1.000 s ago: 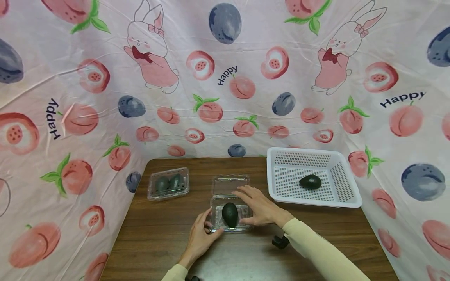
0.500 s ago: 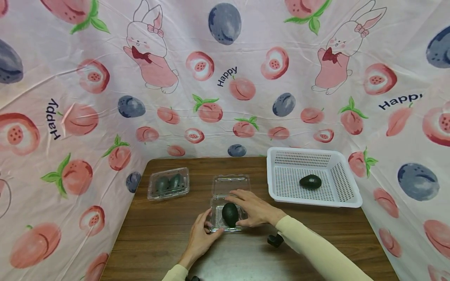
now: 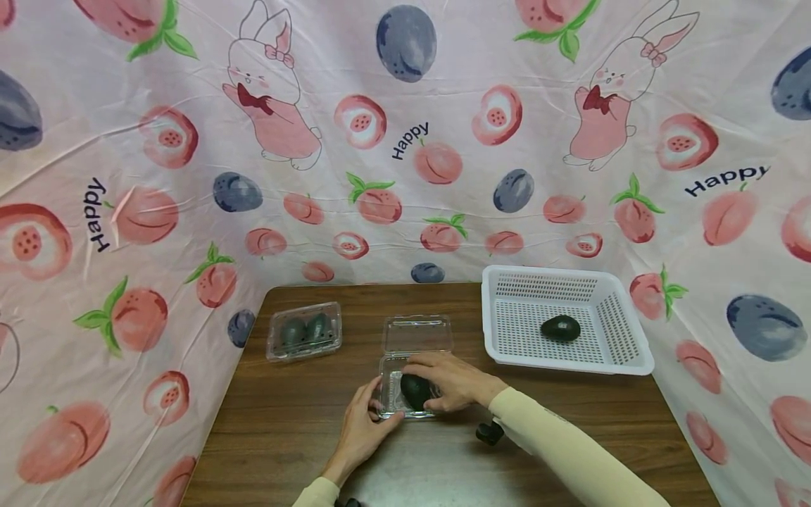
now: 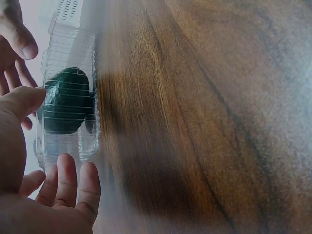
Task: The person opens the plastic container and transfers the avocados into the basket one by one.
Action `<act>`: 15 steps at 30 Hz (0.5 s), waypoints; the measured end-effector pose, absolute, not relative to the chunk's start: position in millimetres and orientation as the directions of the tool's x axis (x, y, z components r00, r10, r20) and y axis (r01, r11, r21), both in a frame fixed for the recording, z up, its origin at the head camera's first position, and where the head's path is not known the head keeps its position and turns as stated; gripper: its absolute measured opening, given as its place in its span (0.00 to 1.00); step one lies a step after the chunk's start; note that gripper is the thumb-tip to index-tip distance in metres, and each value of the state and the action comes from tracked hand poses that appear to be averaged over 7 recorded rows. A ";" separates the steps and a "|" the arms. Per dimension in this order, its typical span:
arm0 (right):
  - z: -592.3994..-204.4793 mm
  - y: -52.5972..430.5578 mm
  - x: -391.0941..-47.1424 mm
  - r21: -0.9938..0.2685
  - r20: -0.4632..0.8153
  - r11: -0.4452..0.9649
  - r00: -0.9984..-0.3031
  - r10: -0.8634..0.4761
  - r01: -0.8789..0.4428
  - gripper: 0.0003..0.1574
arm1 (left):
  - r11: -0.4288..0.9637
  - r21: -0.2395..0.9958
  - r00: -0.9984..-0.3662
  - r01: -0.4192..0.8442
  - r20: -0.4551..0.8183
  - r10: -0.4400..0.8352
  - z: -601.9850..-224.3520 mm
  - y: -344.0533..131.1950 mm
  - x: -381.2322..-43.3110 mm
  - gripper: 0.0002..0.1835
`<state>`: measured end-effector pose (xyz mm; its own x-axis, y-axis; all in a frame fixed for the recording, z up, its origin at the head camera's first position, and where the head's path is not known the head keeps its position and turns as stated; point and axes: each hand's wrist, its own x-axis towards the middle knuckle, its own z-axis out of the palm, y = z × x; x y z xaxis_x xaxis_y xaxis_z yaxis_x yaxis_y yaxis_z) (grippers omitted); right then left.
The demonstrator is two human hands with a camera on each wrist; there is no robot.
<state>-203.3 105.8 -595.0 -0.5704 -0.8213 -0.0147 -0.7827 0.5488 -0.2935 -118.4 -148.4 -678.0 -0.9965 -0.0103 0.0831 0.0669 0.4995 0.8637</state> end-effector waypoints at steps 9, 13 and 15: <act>-601.2 100.4 -206.5 -0.202 -0.032 0.532 -0.537 -0.843 -0.822 0.44 | 0.505 0.860 -0.996 0.068 0.083 -0.009 -678.3 -149.0 -117.8 0.47; -603.5 97.8 -206.8 -0.172 -0.059 0.536 -0.534 -0.843 -0.827 0.43 | 0.499 0.864 -0.997 0.067 0.081 -0.007 -677.8 -149.1 -117.7 0.46; -604.7 96.5 -206.5 -0.162 -0.076 0.544 -0.539 -0.839 -0.823 0.43 | 0.495 0.867 -0.997 0.062 0.075 -0.006 -677.6 -149.2 -117.5 0.46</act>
<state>-206.5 96.5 -604.7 -0.5391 -0.8388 -0.0760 -0.8234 0.5439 -0.1619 -117.5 -149.2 -677.6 -0.9971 -0.0060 0.0753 0.0624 0.4952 0.8665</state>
